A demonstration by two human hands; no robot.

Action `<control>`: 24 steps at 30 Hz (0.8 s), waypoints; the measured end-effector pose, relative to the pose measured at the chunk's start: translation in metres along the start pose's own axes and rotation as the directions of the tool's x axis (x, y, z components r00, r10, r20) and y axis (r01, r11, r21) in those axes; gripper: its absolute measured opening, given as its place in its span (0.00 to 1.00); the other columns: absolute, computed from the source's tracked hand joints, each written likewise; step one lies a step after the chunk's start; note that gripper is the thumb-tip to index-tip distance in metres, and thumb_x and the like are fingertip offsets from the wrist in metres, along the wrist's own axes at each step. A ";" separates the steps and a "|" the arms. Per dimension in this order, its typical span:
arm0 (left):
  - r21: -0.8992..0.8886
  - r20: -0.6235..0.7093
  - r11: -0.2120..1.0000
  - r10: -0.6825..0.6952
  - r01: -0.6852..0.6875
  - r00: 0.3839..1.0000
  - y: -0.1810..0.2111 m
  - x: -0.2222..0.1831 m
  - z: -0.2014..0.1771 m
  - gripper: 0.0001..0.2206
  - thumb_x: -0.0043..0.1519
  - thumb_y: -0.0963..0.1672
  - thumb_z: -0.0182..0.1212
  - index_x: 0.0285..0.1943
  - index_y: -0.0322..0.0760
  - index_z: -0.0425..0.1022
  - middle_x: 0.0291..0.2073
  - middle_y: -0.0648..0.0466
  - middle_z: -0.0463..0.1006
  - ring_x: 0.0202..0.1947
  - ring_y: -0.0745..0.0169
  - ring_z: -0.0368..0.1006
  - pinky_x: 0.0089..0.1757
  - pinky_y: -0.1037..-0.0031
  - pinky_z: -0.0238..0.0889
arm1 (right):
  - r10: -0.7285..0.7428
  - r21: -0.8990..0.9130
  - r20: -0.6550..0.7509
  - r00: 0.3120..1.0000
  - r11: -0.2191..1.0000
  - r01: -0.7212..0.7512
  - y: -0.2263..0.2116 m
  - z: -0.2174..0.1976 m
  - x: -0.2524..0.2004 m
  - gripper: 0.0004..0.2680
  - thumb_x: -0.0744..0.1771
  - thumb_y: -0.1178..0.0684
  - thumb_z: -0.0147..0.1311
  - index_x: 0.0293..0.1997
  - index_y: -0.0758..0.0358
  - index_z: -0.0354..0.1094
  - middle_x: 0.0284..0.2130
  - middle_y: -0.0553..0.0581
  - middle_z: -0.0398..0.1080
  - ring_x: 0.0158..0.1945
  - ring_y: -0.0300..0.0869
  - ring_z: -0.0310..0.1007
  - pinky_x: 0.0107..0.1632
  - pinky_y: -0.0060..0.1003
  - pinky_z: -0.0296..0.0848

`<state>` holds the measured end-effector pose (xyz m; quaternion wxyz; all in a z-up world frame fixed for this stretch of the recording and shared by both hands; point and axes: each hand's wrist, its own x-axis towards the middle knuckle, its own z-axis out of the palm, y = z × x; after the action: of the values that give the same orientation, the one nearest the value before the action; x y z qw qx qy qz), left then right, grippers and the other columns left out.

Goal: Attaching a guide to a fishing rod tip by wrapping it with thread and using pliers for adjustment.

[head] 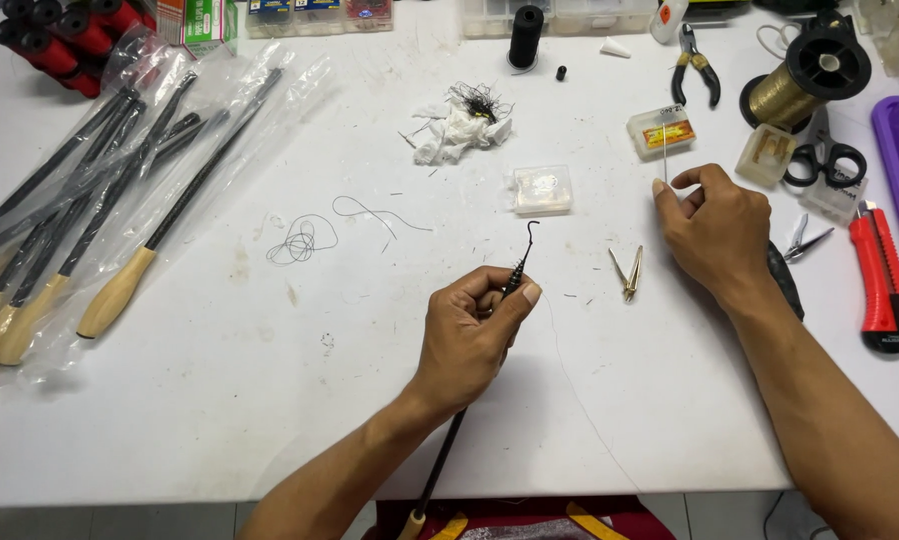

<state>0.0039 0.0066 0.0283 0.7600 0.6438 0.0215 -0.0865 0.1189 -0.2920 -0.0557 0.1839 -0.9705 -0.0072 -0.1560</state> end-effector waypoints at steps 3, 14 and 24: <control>0.001 0.010 0.998 -0.063 0.063 0.998 0.005 0.001 -0.001 0.08 0.65 0.45 0.61 0.35 0.36 0.76 0.12 0.64 0.56 0.15 0.74 0.50 0.21 0.79 0.48 | -0.015 0.058 0.067 0.998 0.998 0.011 -0.028 -0.024 -0.008 0.09 0.72 0.46 0.59 0.46 0.60 0.71 0.19 0.44 0.66 0.25 0.41 0.68 0.41 0.43 0.67; -0.053 0.040 0.992 -0.109 0.111 0.993 -0.002 0.008 -0.003 0.08 0.64 0.44 0.63 0.34 0.35 0.75 0.11 0.64 0.56 0.15 0.76 0.48 0.22 0.80 0.44 | 0.189 -0.163 0.705 0.684 0.981 -0.104 -0.089 -0.071 -0.020 0.12 0.68 0.37 0.51 0.42 0.53 0.71 0.26 0.54 0.77 0.34 0.48 0.74 0.41 0.42 0.66; -0.005 0.057 0.993 -0.118 0.119 0.991 -0.011 0.012 -0.004 0.09 0.63 0.45 0.64 0.33 0.36 0.75 0.11 0.62 0.60 0.13 0.75 0.51 0.21 0.79 0.48 | -0.076 0.062 0.533 0.843 0.997 0.051 -0.048 -0.041 -0.027 0.08 0.69 0.45 0.51 0.38 0.57 0.69 0.21 0.53 0.73 0.27 0.50 0.69 0.40 0.42 0.65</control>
<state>0.0147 0.0080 0.0151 0.7564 0.6356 0.0383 -0.1497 0.0772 -0.2609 -0.0113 0.1911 -0.9703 -0.0938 0.1146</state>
